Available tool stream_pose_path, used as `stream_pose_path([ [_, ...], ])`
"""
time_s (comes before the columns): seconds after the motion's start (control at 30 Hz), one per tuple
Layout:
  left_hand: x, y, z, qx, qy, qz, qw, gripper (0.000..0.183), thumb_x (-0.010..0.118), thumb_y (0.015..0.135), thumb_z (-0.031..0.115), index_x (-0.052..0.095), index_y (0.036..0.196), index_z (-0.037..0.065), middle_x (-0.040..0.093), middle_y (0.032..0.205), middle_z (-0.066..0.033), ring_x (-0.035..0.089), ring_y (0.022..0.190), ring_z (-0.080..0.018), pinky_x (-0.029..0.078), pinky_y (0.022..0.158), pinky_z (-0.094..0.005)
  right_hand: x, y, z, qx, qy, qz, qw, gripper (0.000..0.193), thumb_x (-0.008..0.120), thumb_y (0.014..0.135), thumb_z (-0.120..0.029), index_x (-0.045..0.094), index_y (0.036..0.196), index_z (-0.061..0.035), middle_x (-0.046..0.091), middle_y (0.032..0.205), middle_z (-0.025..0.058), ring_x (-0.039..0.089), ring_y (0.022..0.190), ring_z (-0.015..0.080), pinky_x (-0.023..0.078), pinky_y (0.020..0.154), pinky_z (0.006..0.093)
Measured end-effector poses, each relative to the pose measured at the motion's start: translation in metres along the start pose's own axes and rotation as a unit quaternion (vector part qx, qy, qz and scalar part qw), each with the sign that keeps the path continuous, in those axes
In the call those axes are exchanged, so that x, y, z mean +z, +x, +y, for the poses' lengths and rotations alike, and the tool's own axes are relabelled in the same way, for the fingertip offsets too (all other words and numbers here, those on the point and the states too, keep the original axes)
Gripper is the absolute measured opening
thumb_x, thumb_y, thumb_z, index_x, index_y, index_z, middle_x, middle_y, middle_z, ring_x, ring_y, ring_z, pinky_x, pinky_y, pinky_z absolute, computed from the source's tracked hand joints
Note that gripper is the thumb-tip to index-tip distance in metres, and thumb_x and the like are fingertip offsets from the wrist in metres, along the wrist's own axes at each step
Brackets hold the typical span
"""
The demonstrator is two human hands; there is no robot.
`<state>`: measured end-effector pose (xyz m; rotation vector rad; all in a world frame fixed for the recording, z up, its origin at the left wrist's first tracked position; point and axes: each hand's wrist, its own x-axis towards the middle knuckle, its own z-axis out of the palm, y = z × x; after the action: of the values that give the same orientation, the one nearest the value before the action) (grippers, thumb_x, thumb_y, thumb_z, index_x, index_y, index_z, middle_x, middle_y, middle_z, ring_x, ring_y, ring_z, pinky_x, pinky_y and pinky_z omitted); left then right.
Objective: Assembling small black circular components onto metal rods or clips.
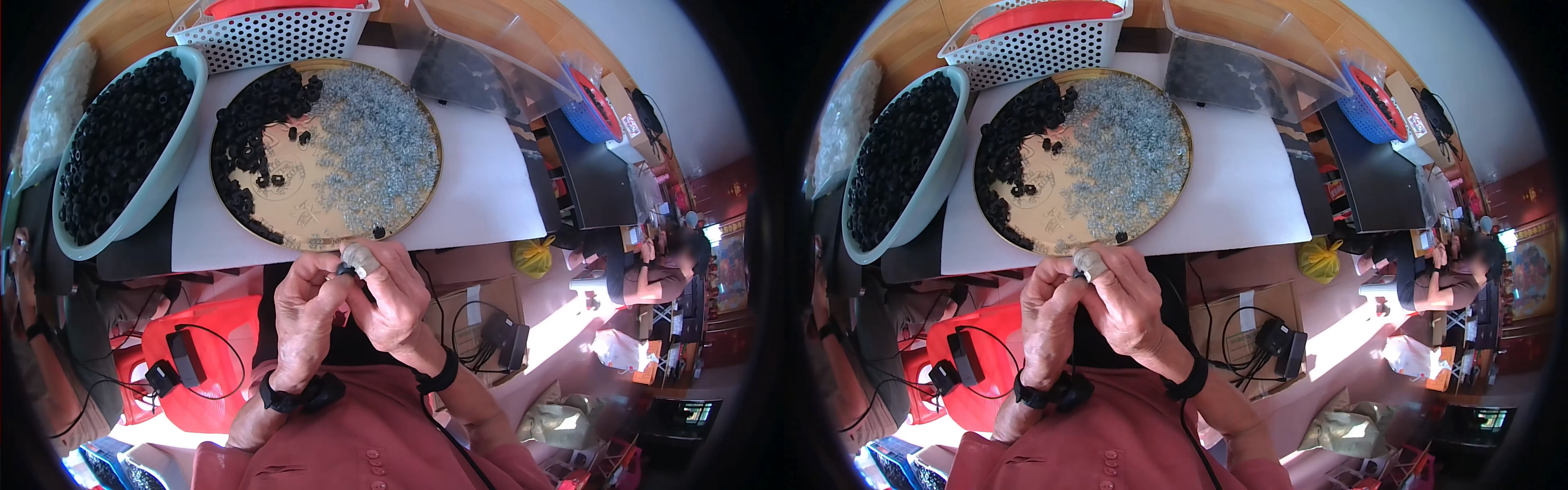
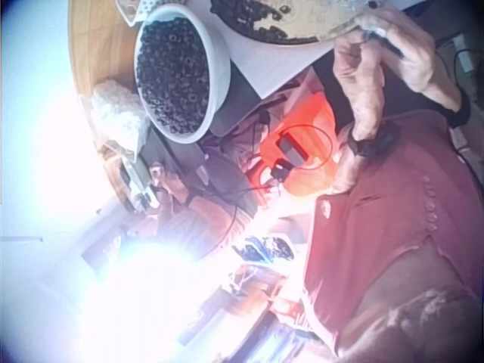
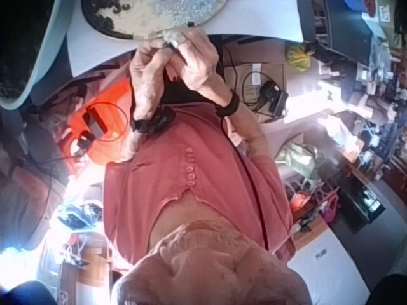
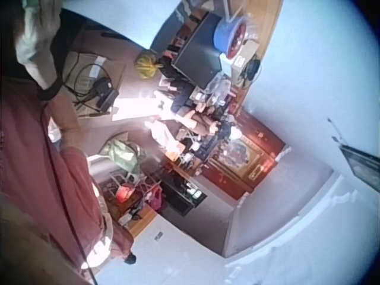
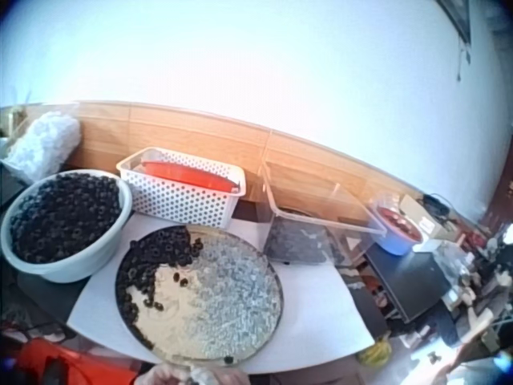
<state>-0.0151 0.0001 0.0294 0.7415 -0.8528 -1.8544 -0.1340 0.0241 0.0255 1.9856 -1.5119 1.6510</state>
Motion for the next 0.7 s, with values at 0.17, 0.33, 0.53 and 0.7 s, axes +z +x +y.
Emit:
stream_pose_path([
  [0.17,0.003,-0.002,-0.004,0.009,0.055,-0.017,0.998,0.010,0.060,0.089,0.003,0.060,0.099,0.004,0.059,0.079,0.0047,0.049,0.065,0.0005,0.039,0.054,-0.0159,0.002,-0.014,0.002,0.018,-0.005,0.026,0.999,0.048,0.072,0.067,0.008,0.060,0.113,0.0042,0.066,0.100,0.0159,0.064,0.083,0.0305,0.053,0.069,0.0355],
  [0.33,0.000,-0.002,-0.008,-0.024,0.041,-0.037,0.998,0.011,0.063,0.091,0.009,0.060,0.100,0.004,0.056,0.077,0.0060,0.046,0.065,0.0007,0.037,0.055,-0.0158,-0.002,-0.018,0.002,0.059,0.021,0.016,0.998,0.045,0.071,0.069,0.009,0.060,0.112,0.0030,0.066,0.099,0.0149,0.064,0.083,0.0291,0.053,0.068,0.0339],
  [0.53,0.000,0.001,-0.007,-0.024,0.015,-0.081,0.996,0.015,0.064,0.092,0.013,0.060,0.104,0.003,0.056,0.080,0.0058,0.043,0.066,0.0000,0.036,0.058,-0.0166,-0.010,-0.006,0.000,0.063,0.026,0.006,0.998,0.044,0.071,0.070,0.009,0.061,0.112,0.0003,0.067,0.097,0.0142,0.064,0.084,0.0294,0.053,0.069,0.0341],
  [0.7,0.013,-0.006,-0.007,0.002,0.029,-0.060,0.998,0.015,0.061,0.093,0.009,0.059,0.106,0.002,0.058,0.081,0.0048,0.044,0.068,-0.0003,0.036,0.060,-0.0167,-0.002,-0.020,-0.002,0.042,-0.006,0.054,0.998,0.044,0.068,0.070,0.010,0.061,0.113,0.0001,0.067,0.097,0.0152,0.064,0.085,0.0305,0.053,0.070,0.0354],
])
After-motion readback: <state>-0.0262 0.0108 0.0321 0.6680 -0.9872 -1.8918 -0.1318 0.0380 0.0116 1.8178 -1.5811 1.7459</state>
